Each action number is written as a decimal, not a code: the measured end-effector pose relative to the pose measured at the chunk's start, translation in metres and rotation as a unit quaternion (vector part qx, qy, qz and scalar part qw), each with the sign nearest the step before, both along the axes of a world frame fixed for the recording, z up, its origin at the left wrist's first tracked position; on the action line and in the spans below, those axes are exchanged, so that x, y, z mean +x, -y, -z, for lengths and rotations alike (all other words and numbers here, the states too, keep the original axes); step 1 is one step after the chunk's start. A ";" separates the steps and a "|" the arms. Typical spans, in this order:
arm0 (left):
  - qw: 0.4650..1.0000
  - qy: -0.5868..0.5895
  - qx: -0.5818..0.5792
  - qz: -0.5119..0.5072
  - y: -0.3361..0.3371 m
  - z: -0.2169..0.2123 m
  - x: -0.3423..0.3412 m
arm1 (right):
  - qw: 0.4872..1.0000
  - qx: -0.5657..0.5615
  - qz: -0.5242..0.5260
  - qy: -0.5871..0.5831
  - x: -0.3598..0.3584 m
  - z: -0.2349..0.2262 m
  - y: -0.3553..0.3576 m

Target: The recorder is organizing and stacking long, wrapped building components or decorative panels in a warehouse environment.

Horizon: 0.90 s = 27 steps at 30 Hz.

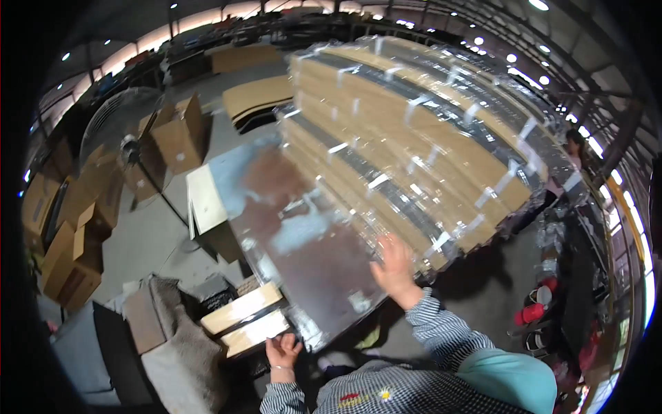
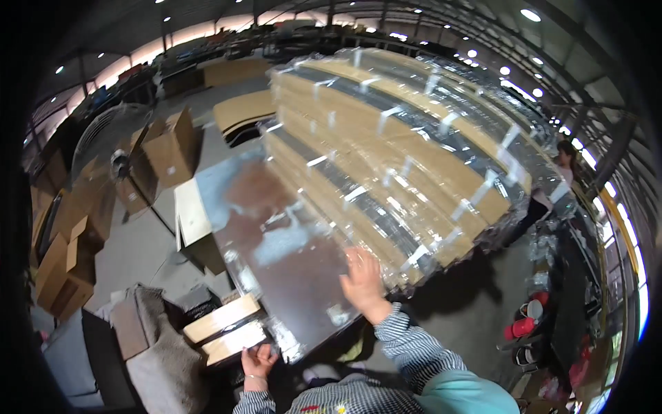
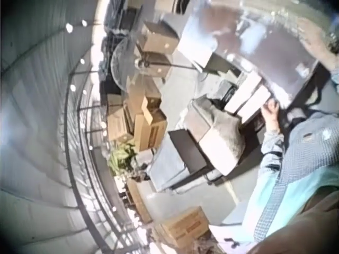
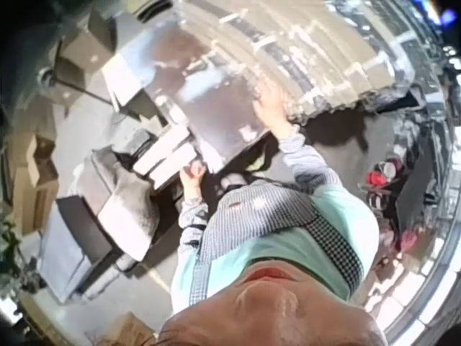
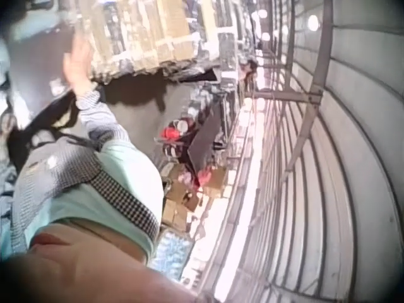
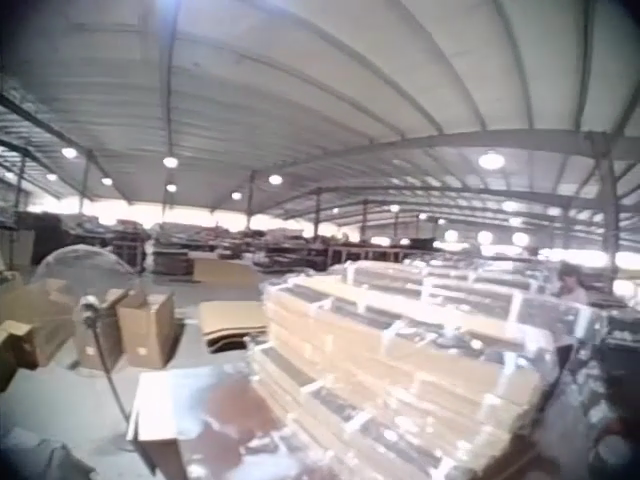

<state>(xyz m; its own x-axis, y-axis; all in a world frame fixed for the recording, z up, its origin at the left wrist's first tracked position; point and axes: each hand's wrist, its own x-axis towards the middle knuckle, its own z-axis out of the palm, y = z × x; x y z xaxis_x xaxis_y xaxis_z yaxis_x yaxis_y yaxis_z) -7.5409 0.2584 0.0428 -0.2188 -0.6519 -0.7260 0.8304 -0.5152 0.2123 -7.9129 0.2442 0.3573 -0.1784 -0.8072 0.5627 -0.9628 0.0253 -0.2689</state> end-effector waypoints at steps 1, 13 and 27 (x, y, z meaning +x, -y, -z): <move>0.997 -0.064 -0.026 0.036 -0.006 0.006 -0.012 | 0.998 0.016 0.038 -0.045 -0.035 -0.003 -0.011; 0.921 0.011 -0.175 0.347 0.014 -0.182 -0.293 | 0.979 0.181 0.078 0.045 -0.138 0.024 -0.059; 0.883 0.412 -0.222 0.020 -0.129 -0.028 -0.264 | 0.952 0.288 0.105 0.020 -0.182 0.095 -0.019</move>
